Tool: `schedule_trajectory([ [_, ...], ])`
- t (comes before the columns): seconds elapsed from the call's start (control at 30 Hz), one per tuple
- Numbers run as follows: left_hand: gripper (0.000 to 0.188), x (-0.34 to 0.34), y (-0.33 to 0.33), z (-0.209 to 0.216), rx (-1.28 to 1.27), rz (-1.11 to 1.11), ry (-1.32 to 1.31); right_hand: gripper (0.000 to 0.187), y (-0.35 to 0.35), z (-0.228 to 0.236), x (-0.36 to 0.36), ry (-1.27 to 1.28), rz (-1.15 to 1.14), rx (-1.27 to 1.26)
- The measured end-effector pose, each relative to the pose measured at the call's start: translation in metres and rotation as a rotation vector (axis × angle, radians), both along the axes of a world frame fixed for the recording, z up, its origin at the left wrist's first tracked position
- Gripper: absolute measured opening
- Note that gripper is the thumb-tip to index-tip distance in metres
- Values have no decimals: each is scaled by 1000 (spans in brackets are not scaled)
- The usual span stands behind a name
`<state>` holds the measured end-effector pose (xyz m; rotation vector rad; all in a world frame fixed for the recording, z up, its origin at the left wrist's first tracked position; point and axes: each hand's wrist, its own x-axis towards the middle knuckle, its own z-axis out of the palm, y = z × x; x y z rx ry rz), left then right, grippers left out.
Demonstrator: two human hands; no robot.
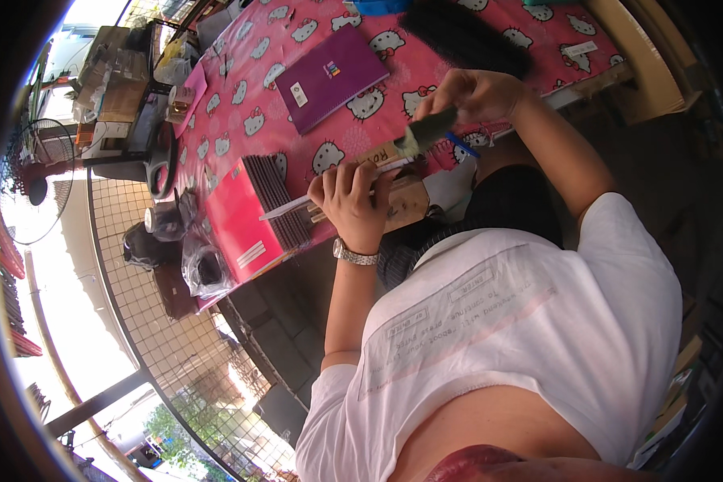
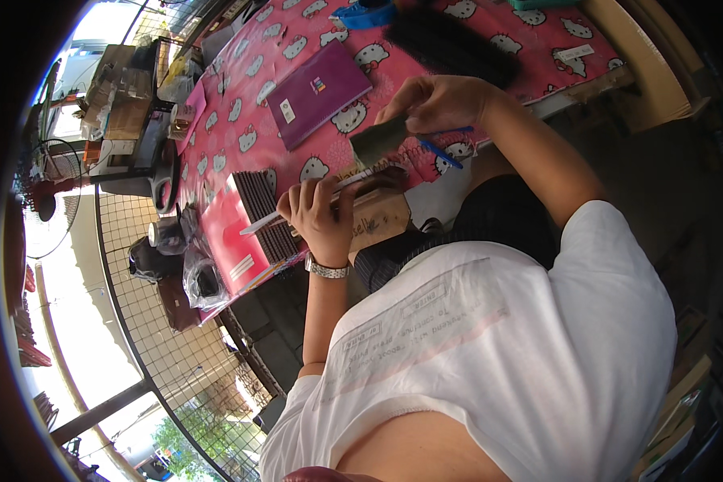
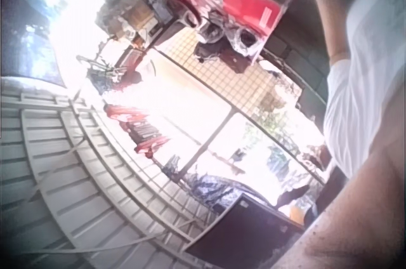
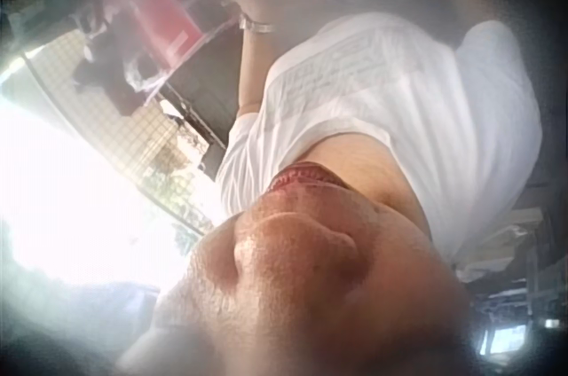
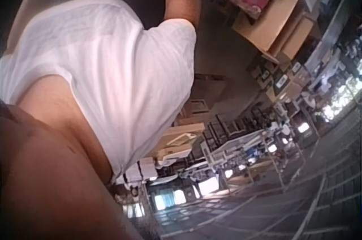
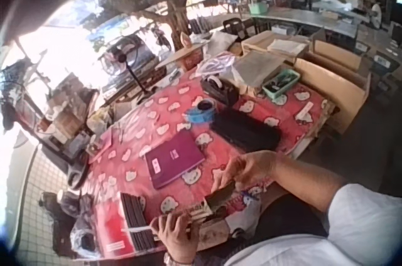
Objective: The person binds notebooks by inserting a spiral coil into the punched holes of several notebook covers and paper stacks, then uses a tool to crimp the ends of the coils. The person also places several finished notebooks into a cardboard box.
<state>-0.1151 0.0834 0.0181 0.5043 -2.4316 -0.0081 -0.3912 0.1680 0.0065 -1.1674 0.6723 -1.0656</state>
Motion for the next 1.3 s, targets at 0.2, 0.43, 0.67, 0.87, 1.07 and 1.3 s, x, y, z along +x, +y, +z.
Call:
schedule_trajectory([
  [0.2,28,4,-2,-2,8,-95,32,33,-4,24,12,213,35,38],
  [0.43,32,2,0,3,19,-57,-1,31,1,25,12,36,25,-1],
  [0.67,39,13,-7,14,6,75,6,34,-9,30,20,134,41,-25],
  [0.87,37,19,-14,5,30,46,35,37,-18,40,28,132,50,64],
  [1.07,37,20,-18,7,39,-3,35,36,-28,29,38,250,-4,-22],
  [1.3,38,20,-16,13,60,-30,21,36,-34,28,44,516,-58,-96],
])
